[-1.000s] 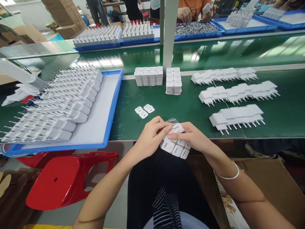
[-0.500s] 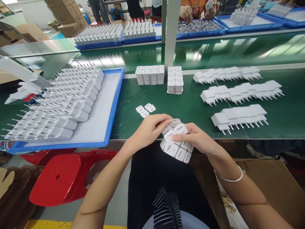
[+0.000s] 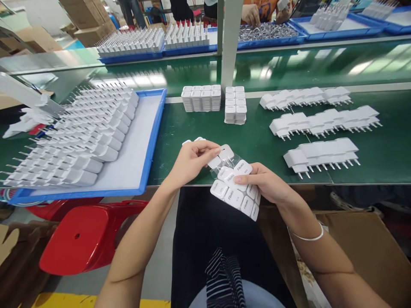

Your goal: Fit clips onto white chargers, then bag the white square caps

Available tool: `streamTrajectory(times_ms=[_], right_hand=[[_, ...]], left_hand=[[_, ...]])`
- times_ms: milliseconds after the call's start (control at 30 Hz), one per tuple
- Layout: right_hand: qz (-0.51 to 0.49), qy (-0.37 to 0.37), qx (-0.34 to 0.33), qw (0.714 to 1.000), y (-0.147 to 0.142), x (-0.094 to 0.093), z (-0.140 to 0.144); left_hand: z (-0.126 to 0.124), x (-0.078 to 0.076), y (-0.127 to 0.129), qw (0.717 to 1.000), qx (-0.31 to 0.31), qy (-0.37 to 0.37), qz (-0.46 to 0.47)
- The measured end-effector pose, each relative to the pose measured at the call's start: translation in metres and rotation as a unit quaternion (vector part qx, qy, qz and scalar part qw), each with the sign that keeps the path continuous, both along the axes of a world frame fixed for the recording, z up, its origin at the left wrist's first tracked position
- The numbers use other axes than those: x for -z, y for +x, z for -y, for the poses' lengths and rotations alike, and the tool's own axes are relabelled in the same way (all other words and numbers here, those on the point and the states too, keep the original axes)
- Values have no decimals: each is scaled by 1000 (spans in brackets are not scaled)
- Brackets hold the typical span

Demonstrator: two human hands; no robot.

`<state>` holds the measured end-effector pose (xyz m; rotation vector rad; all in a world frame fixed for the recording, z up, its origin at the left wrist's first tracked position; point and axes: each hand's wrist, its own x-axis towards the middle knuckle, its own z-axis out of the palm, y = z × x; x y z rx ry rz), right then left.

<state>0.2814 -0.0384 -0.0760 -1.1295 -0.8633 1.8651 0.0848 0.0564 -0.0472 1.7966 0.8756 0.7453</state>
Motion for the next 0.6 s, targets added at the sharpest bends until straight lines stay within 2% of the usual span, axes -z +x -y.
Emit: streamTrajectory(times_ms=[33, 100, 167, 200, 267, 333, 400, 467, 600], right_hand=[[0, 0, -2, 1000, 2, 1, 1], [2, -7, -2, 1000, 8, 2, 4], [4, -17, 12, 1000, 14, 3, 7], [4, -19, 24, 1000, 16, 3, 9], [7, -14, 42, 999, 17, 3, 10], [9, 1, 44, 999, 15, 2, 9], [12, 17, 39, 999, 12, 2, 7], [19, 26, 35, 999, 10, 1, 5], [43, 26, 13, 999, 8, 1, 4]], left_hand=[[-5, 1, -3, 999, -28, 23, -8], [-18, 1, -12, 981, -128, 128, -65], [-30, 3, -22, 919, -232, 258, -189], [-34, 4, -25, 877, -255, 307, -266], [-38, 8, -26, 805, -233, 360, -411], [-36, 13, -22, 765, -180, 373, -493], [-30, 18, -16, 766, -150, 364, -509], [-24, 20, -12, 793, -144, 342, -482], [-8, 16, -7, 845, -192, 348, -359]])
